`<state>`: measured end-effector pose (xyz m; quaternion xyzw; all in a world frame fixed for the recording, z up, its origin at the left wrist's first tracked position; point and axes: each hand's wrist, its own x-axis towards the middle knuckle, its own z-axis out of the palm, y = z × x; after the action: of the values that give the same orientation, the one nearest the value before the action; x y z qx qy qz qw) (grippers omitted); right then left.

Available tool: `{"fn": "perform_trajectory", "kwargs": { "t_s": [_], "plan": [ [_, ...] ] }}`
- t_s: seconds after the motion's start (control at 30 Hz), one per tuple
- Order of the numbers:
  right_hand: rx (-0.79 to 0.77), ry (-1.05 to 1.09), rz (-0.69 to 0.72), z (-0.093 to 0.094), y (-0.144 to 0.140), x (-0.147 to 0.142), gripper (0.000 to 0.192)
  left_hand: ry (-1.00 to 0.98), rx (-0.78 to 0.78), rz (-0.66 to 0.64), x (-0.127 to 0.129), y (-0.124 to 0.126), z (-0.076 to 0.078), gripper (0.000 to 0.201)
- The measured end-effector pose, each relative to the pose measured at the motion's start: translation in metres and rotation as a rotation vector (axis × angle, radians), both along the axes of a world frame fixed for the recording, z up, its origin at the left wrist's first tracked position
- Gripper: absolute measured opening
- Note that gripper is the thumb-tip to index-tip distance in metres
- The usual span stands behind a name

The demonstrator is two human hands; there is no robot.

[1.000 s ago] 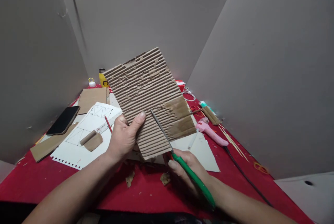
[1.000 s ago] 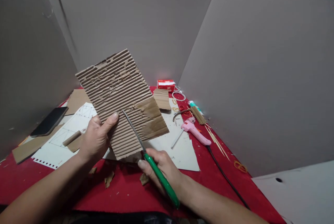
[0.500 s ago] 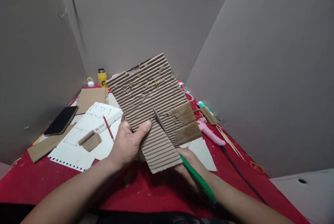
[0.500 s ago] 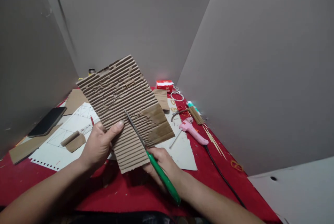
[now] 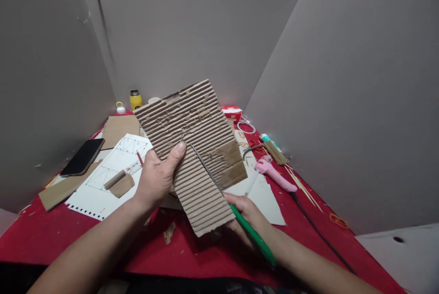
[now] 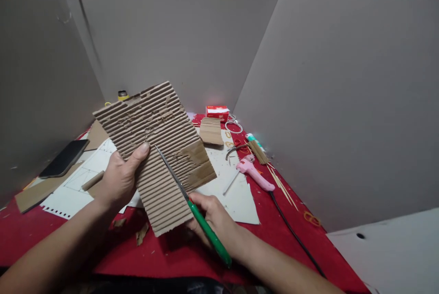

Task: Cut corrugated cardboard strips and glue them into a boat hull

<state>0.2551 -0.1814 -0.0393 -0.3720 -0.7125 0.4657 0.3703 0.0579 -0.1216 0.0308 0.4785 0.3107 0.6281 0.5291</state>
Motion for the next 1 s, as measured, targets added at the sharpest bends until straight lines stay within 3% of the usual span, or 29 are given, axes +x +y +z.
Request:
{"fn": "perform_trajectory", "kwargs": {
  "t_s": [0.17, 0.33, 0.47, 0.53, 0.73, 1.0],
  "plan": [
    [-0.029, -0.043, -0.047, 0.006, 0.0, 0.0, 0.031, 0.127, -0.068, -0.137, 0.008, -0.012, -0.002, 0.029],
    [-0.124, 0.046, -0.08, 0.004, 0.0, -0.002, 0.029, 0.095, -0.094, -0.168, 0.012, -0.014, -0.006, 0.03],
    [-0.098, 0.122, -0.084, 0.003, 0.0, -0.002, 0.03, 0.067, -0.115, -0.217, 0.012, -0.011, -0.006, 0.031],
    [-0.081, 0.125, -0.084, 0.005, -0.001, -0.002, 0.03, 0.046, -0.129, -0.21, 0.01, -0.008, -0.006, 0.03],
    [-0.086, 0.063, -0.059, 0.007, 0.0, -0.001, 0.021, 0.063, -0.032, -0.022, 0.003, 0.001, -0.004, 0.026],
    [-0.083, 0.0, -0.091, -0.002, 0.004, 0.003, 0.019, 0.162, -0.055, -0.184, 0.011, -0.008, -0.011, 0.025]
  ]
}}
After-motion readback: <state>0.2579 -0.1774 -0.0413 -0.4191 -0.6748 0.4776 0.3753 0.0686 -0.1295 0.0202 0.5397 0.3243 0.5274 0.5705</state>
